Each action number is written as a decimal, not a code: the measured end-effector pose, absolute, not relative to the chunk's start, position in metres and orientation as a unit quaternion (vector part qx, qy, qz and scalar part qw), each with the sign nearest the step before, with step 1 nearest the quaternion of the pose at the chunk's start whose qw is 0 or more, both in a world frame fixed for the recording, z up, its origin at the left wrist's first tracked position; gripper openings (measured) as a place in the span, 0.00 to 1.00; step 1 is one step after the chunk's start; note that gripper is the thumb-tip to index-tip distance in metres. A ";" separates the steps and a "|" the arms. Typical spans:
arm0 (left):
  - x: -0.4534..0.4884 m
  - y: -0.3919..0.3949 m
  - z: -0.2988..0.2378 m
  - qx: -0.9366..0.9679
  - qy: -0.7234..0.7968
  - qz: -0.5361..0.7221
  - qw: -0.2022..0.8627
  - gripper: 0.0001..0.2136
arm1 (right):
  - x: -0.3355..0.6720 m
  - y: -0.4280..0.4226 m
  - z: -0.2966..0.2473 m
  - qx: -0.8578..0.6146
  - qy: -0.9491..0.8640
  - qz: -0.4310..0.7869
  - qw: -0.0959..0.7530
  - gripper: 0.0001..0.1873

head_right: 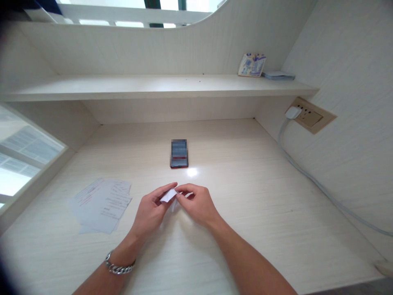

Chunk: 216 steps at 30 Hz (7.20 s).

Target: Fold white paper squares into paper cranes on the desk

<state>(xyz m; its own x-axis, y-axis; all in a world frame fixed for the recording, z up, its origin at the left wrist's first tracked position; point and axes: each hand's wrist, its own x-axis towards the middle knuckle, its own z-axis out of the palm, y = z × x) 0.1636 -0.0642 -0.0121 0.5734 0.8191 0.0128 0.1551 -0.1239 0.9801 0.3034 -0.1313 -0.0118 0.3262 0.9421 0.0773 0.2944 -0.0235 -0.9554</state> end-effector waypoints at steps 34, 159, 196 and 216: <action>0.163 -0.060 -0.016 0.631 0.309 0.274 0.657 0.23 | 0.307 -0.131 -0.017 -0.613 -0.498 0.345 0.508 0.16; 0.162 -0.056 -0.011 0.405 0.284 0.245 0.834 0.11 | 0.304 -0.129 -0.009 -0.628 -0.444 0.381 0.513 0.07; 0.170 -0.068 -0.015 0.352 0.299 0.286 0.839 0.08 | 0.296 -0.132 -0.013 -0.676 -0.478 0.240 0.508 0.06; 0.169 -0.063 -0.016 0.405 0.333 0.305 0.795 0.09 | 0.307 -0.129 -0.018 -0.582 -0.447 0.425 0.530 0.12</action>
